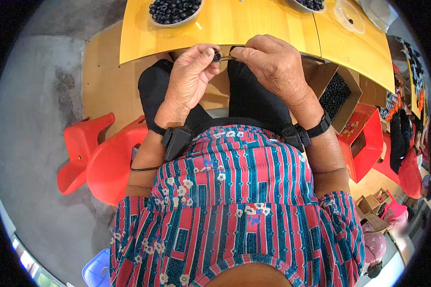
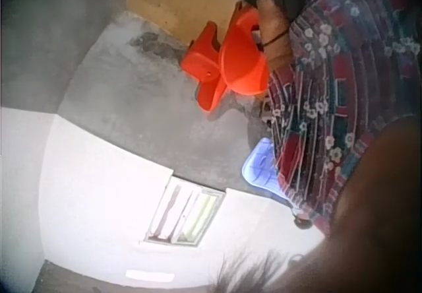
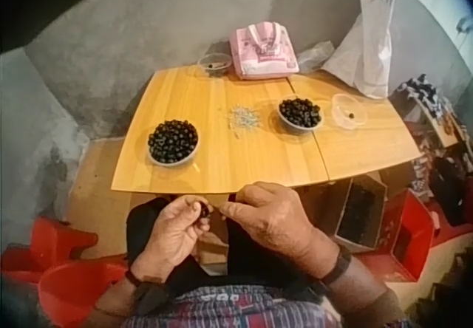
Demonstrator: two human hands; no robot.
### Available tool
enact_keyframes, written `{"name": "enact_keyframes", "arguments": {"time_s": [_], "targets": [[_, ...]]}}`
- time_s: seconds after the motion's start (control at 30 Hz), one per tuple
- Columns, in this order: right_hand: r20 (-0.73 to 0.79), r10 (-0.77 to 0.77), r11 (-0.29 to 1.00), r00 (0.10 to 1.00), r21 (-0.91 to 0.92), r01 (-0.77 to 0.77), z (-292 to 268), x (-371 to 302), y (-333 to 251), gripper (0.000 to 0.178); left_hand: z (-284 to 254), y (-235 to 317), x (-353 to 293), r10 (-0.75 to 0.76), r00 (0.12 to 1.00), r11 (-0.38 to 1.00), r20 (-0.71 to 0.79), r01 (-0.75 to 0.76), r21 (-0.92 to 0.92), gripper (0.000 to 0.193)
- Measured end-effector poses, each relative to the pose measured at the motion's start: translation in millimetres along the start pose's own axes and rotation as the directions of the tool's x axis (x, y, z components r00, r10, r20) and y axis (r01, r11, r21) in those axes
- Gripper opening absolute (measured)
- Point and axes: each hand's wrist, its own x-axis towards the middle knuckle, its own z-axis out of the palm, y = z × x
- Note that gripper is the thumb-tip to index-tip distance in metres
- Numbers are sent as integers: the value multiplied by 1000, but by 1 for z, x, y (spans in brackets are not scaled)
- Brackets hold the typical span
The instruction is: The person trims and assembles black plastic cord lock components by inserting small metal pins into them by hand and using small snips.
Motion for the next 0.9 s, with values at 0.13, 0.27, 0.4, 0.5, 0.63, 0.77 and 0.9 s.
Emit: {"name": "enact_keyframes", "arguments": {"time_s": [0.13,0.27,0.4,0.5,0.63,0.77,0.9], "targets": [[-21,-5,1000,1000,8,5,1,-1,1,19,-1,2,1,-15,1000,1000,26,16,-5,17],[-9,-7,1000,1000,-4,7,1,-3,3,20,5,3,4,-29,1000,999,3,29,28,18],[-21,13,1000,1000,-9,-14,5,-6,6,20,7,3,8,-66,998,997,13,66,36,20],[-122,14,999,992,-43,-19,14,-9,8,16,1,-1,13,-84,994,995,69,88,-44,20],[-119,53,997,992,-46,-58,16,-11,9,15,1,-1,19,-107,991,989,84,115,-97,20],[-103,98,995,990,5,-98,11,-11,14,17,3,0,24,-131,988,986,80,138,-94,19],[-49,75,997,996,29,-73,4,-10,19,20,4,1,25,-138,988,988,72,142,-57,19]]}}
